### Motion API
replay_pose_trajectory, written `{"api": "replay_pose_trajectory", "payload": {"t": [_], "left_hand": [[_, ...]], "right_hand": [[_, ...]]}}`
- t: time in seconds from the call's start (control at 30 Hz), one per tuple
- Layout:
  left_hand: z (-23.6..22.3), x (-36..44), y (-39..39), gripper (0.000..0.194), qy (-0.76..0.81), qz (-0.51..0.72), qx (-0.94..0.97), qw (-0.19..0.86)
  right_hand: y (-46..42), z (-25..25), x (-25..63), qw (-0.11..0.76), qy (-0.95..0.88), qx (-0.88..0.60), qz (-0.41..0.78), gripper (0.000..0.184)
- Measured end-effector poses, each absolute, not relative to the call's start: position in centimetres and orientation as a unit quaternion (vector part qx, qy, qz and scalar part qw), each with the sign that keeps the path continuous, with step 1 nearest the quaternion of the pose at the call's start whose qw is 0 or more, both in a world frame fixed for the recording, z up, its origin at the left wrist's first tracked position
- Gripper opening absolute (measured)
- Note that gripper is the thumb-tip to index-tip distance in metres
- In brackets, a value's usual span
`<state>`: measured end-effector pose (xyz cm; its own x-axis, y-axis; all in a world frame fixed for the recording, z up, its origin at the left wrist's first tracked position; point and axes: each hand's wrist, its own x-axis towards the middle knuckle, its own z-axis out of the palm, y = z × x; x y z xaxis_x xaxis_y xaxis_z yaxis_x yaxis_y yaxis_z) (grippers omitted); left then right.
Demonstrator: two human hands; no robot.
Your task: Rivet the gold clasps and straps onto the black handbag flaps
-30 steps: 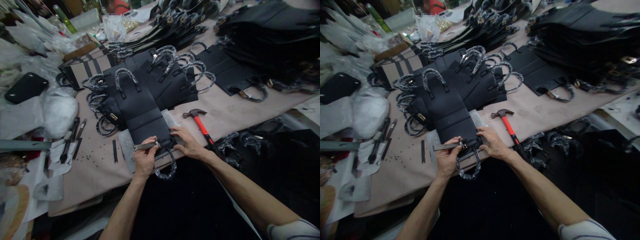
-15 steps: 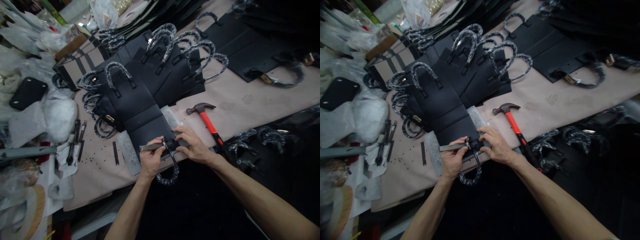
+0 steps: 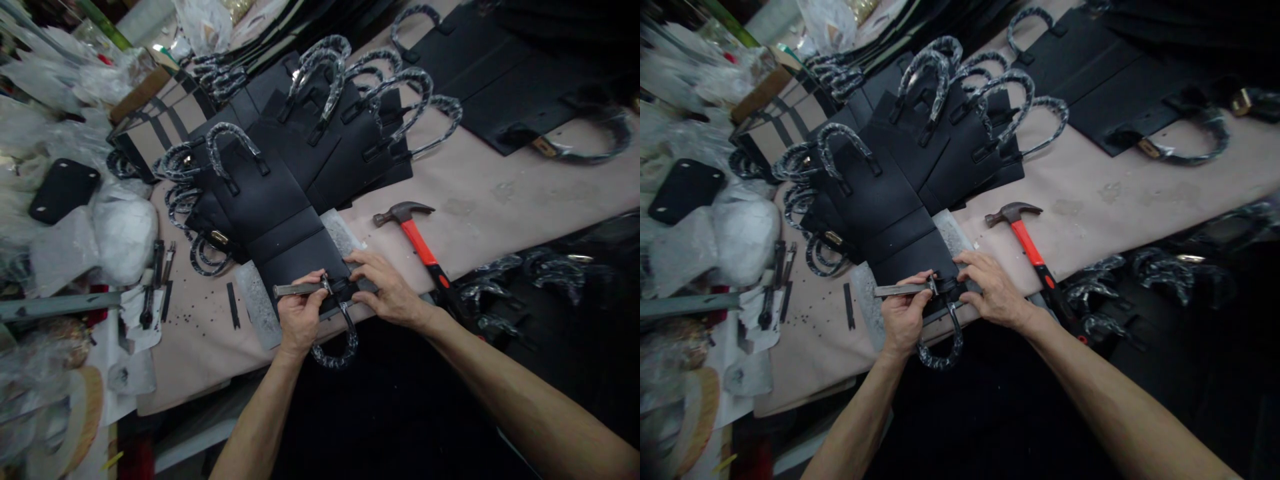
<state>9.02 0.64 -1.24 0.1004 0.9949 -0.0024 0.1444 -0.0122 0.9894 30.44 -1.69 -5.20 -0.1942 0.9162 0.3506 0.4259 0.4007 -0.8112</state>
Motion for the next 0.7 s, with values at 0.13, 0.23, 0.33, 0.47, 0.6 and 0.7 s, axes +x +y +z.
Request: {"api": "replay_pose_trajectory", "payload": {"t": [0.13,0.23,0.33,0.47,0.6,0.7], "left_hand": [[-1.13,9.14,0.61,0.014,0.503,0.433,0.559,0.497],[-1.27,9.08,0.65,0.015,0.500,0.432,0.571,0.488],[-1.38,9.04,0.73,0.014,0.499,0.427,0.588,0.472],[-1.41,9.26,0.88,0.012,0.487,0.428,0.608,0.459],[-1.39,9.68,0.90,0.012,0.478,0.427,0.635,0.431],[-1.42,9.86,0.75,0.012,0.482,0.429,0.644,0.410]], "right_hand": [[-1.65,-5.44,30.41,0.434,-0.725,-0.461,0.272,0.020],[-1.60,-5.52,30.40,0.435,-0.728,-0.458,0.267,0.020],[-1.58,-5.60,30.42,0.434,-0.727,-0.460,0.268,0.021],[-1.57,-5.69,30.42,0.436,-0.726,-0.459,0.269,0.020],[-1.56,-5.85,30.36,0.449,-0.719,-0.457,0.270,0.019],[-1.57,-6.00,30.34,0.451,-0.719,-0.456,0.268,0.020]]}}
